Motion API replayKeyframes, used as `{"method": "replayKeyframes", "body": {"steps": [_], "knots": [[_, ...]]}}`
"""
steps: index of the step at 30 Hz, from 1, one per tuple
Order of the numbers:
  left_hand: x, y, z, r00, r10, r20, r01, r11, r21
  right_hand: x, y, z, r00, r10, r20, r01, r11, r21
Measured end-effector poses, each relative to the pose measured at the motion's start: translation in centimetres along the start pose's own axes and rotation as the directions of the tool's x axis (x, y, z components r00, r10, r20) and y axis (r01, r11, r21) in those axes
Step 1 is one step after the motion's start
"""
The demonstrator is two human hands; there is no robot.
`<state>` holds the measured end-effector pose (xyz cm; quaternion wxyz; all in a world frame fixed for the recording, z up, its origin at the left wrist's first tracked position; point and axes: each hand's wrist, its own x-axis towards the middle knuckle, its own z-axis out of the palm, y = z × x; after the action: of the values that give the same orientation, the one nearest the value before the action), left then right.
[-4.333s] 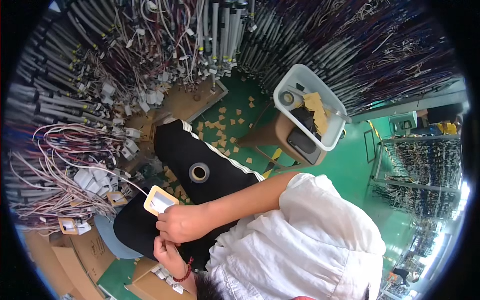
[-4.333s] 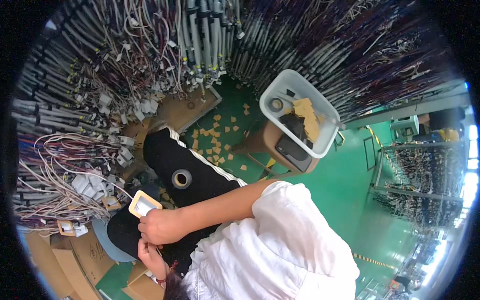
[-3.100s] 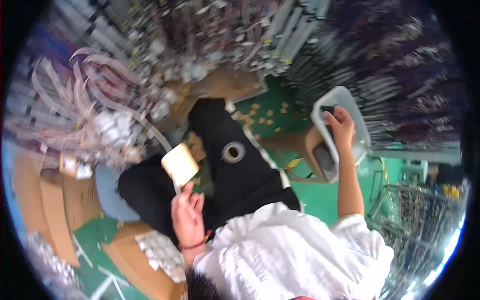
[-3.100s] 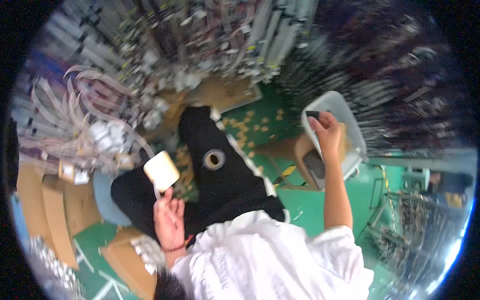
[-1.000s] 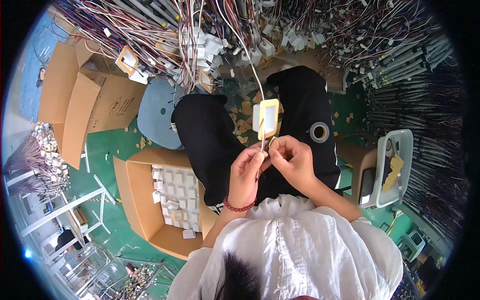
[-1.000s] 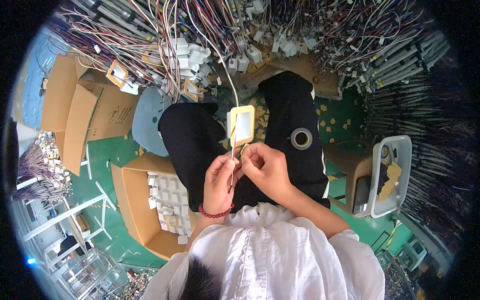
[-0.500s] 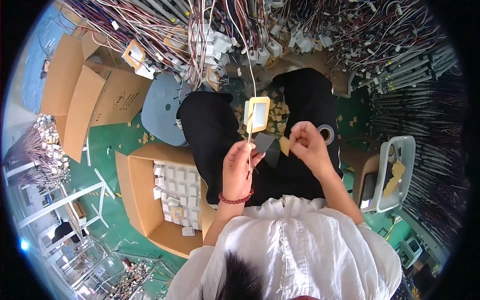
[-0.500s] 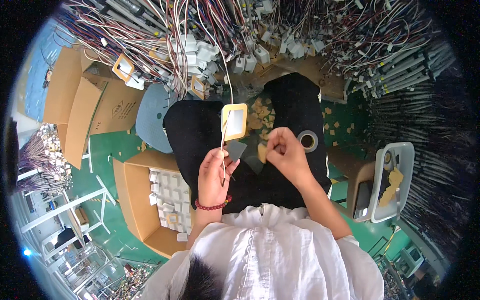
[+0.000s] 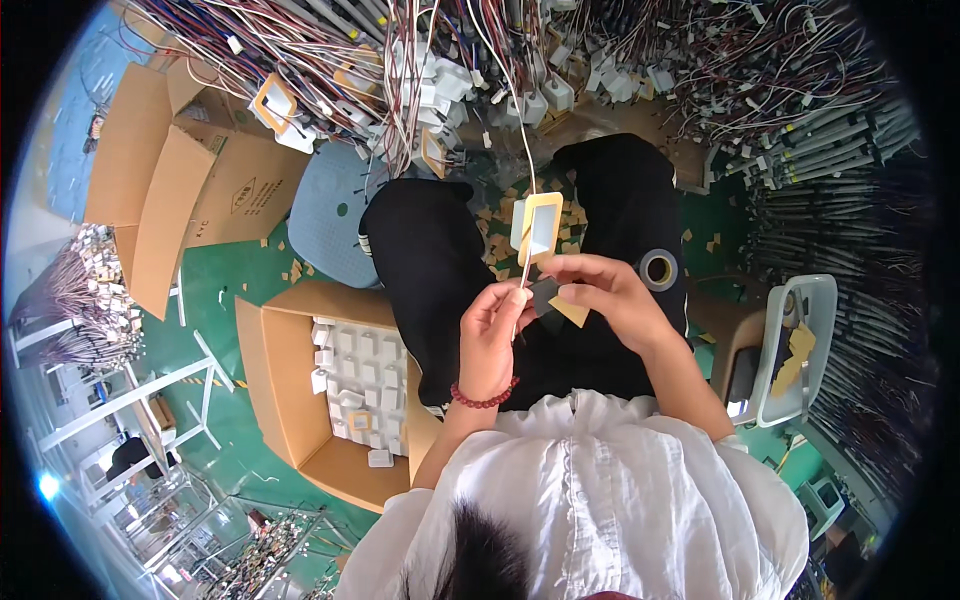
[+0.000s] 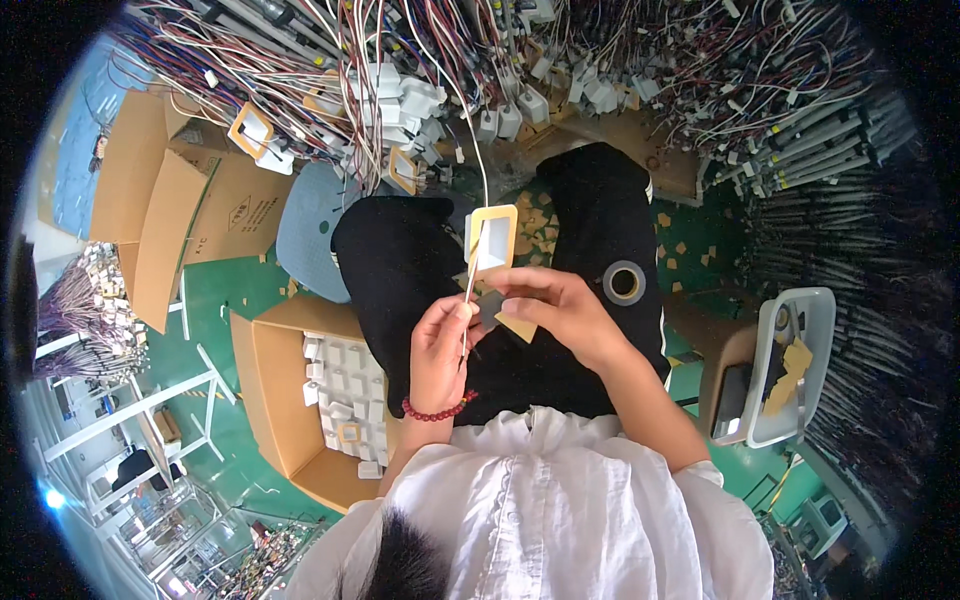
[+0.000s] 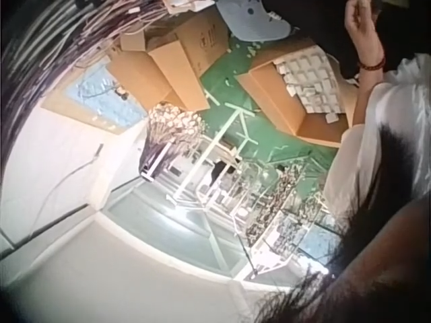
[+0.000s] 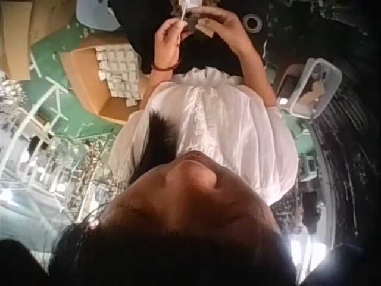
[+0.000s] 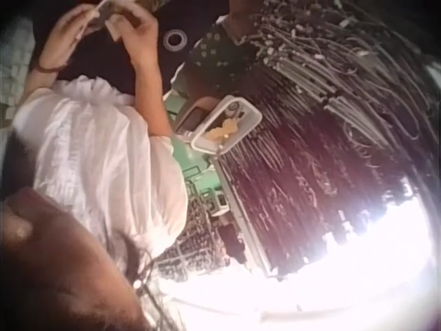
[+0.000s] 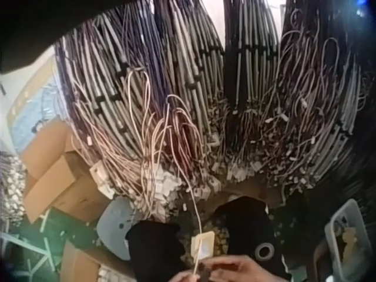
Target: Applying foam pads and securing them with tape to wire harness connectors.
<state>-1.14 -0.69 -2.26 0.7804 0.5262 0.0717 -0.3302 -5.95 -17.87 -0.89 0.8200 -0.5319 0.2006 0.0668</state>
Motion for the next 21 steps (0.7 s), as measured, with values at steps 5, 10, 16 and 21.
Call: {"method": "replayKeyframes", "body": {"steps": [5, 10, 16, 21], "knots": [[0.7, 0.4, -0.5, 0.996, 0.057, -0.067, -0.052, 0.995, 0.082, -0.2, 1.2, -0.9, 0.993, 0.004, -0.119, 0.014, 0.988, 0.157], [0.6, 0.7, 0.0, 0.990, 0.105, -0.095, -0.091, 0.985, 0.147, -0.1, 1.0, -0.5, 0.989, 0.022, -0.144, -0.015, 0.999, 0.047], [1.1, 0.0, -1.5, 0.996, -0.051, -0.069, 0.047, 0.998, -0.049, -0.9, 0.8, -0.1, 0.964, -0.264, 0.044, 0.262, 0.964, 0.042], [0.7, 0.9, -0.4, 0.990, 0.014, -0.141, -0.016, 1.000, -0.011, -0.2, 1.7, -2.2, 0.955, -0.261, -0.141, 0.183, 0.892, -0.412]]}}
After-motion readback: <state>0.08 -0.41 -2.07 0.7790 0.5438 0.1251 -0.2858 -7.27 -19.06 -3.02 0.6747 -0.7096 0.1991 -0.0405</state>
